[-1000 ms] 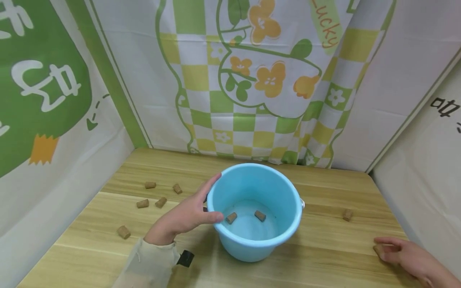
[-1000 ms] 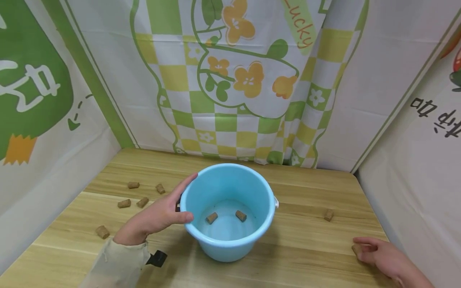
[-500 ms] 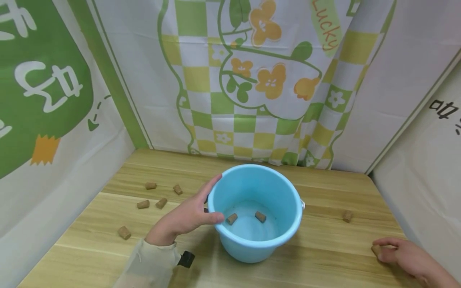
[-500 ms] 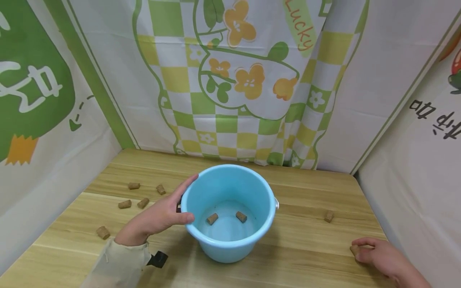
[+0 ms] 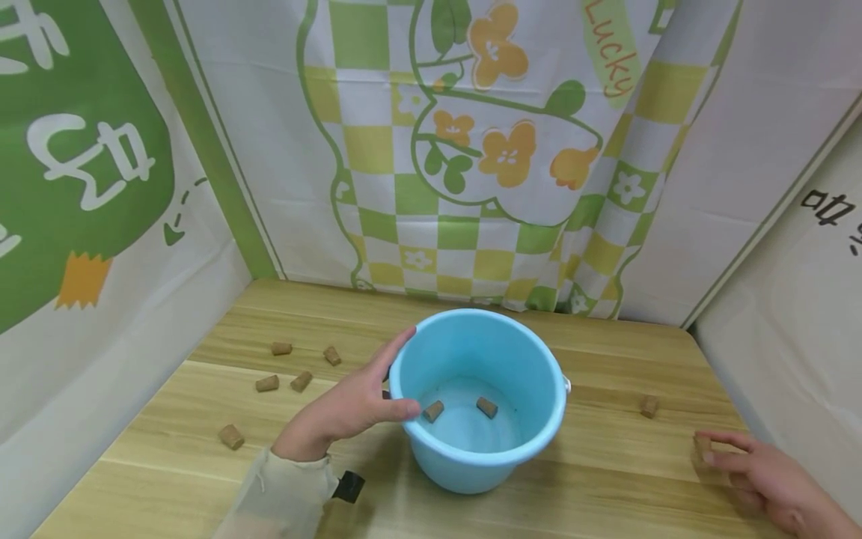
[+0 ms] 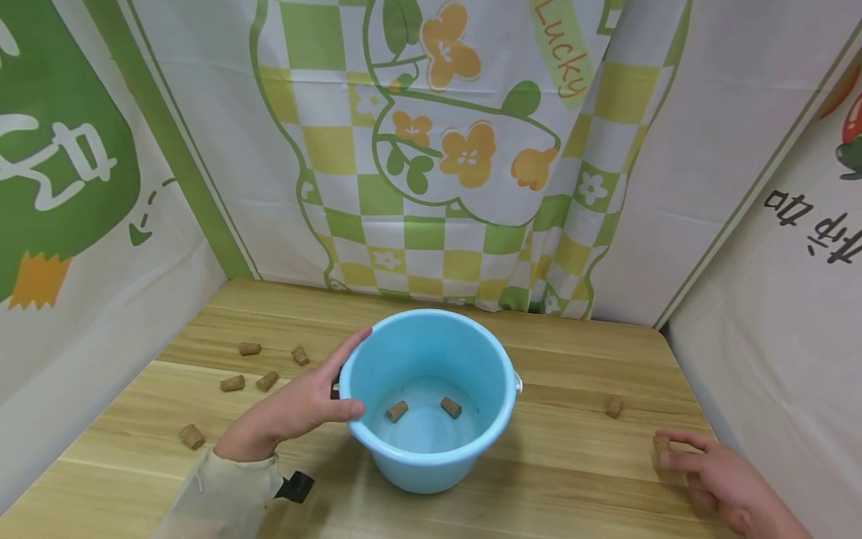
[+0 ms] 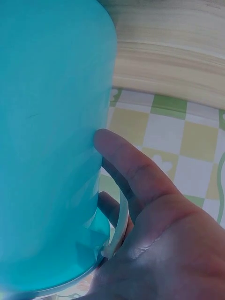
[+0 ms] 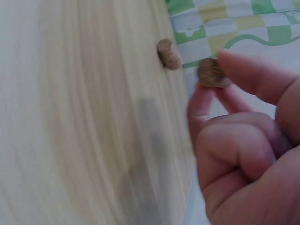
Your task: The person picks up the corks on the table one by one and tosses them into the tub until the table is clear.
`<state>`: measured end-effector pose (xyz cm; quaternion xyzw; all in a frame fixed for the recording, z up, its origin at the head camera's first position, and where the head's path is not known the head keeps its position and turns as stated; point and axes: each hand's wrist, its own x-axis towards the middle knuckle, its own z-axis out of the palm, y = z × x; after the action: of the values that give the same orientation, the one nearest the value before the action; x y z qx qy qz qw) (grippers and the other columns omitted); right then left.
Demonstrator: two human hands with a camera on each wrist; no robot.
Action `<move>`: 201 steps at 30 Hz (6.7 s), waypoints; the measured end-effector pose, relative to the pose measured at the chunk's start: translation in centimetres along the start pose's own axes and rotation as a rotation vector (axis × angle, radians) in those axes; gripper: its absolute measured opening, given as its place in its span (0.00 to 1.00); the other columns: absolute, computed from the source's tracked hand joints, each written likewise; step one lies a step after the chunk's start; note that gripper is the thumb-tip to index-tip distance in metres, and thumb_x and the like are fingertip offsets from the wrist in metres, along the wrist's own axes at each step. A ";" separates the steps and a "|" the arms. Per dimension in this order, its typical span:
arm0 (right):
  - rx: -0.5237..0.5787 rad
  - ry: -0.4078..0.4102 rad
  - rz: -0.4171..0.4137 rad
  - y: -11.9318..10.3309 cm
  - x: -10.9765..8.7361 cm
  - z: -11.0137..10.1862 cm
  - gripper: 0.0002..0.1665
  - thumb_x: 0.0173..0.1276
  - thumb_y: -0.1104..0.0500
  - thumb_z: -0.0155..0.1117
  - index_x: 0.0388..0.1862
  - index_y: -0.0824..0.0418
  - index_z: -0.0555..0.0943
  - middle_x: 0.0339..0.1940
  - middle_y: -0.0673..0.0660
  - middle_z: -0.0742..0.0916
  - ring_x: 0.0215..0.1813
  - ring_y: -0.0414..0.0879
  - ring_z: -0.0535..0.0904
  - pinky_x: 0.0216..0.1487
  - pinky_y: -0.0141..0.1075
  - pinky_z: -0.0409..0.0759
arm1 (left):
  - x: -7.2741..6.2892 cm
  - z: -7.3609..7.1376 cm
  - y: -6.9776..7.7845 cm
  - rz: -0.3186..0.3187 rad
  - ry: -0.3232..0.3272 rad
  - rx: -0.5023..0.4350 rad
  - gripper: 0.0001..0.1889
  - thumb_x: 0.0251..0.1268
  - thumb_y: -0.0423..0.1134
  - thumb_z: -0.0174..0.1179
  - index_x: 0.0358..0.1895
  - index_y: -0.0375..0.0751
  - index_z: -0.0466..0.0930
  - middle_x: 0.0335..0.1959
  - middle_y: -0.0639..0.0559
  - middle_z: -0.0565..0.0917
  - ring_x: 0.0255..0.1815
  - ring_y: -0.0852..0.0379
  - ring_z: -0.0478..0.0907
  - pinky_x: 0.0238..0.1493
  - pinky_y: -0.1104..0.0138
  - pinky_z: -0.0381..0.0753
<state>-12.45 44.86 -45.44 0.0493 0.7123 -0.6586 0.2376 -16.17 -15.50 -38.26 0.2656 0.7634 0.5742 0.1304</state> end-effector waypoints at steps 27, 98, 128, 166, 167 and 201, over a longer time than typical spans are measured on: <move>0.631 -0.349 -0.412 -6.7 2.1 7.0 0.27 0.83 0.69 0.30 0.65 0.57 0.76 0.46 0.52 0.82 0.20 0.40 0.41 0.21 0.32 0.47 | 0.0 -0.1 -0.1 -0.001 0.004 0.022 0.56 0.57 0.52 0.72 0.81 0.64 0.38 0.76 0.47 0.54 0.65 0.40 0.68 0.57 0.53 0.73; -0.150 0.062 -0.402 -15.5 3.3 24.1 0.32 0.65 0.62 0.72 0.66 0.69 0.74 0.51 0.69 0.78 0.17 0.39 0.60 0.20 0.29 0.62 | -0.1 0.0 -0.2 -0.001 -0.009 -0.042 0.58 0.57 0.52 0.73 0.81 0.61 0.37 0.76 0.44 0.53 0.66 0.39 0.67 0.57 0.53 0.75; -0.321 -0.013 -0.371 -16.1 3.1 24.1 0.29 0.62 0.59 0.75 0.61 0.68 0.79 0.43 0.66 0.80 0.36 0.54 0.78 0.34 0.40 0.82 | 0.0 0.0 -0.3 -0.005 -0.004 -0.032 0.57 0.57 0.50 0.73 0.81 0.63 0.38 0.75 0.44 0.56 0.66 0.38 0.67 0.56 0.53 0.75; -0.234 -0.075 -0.360 -16.0 3.2 23.9 0.25 0.66 0.59 0.72 0.57 0.72 0.80 0.40 0.65 0.85 0.37 0.52 0.83 0.33 0.37 0.81 | 0.0 0.1 -0.3 -0.014 -0.001 -0.028 0.57 0.57 0.51 0.73 0.81 0.65 0.38 0.75 0.45 0.56 0.65 0.40 0.68 0.56 0.54 0.74; -0.229 -0.074 -0.359 -16.0 3.2 23.9 0.25 0.66 0.59 0.72 0.57 0.71 0.80 0.41 0.66 0.85 0.38 0.53 0.83 0.34 0.37 0.82 | 0.0 0.0 -0.3 -0.013 0.002 -0.023 0.57 0.57 0.52 0.73 0.81 0.64 0.38 0.75 0.45 0.57 0.65 0.40 0.68 0.56 0.54 0.74; 0.580 -0.291 -0.505 -12.9 2.0 8.7 0.25 0.84 0.67 0.34 0.65 0.60 0.78 0.56 0.61 0.84 0.19 0.40 0.44 0.20 0.32 0.47 | -0.1 -0.1 -0.2 -0.014 -0.008 -0.017 0.57 0.58 0.52 0.72 0.81 0.63 0.36 0.75 0.40 0.56 0.65 0.38 0.68 0.57 0.52 0.74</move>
<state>-16.76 34.34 -34.60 -0.1559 0.4457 -0.8699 0.1428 -16.15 -15.67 -38.40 0.2613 0.7599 0.5787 0.1395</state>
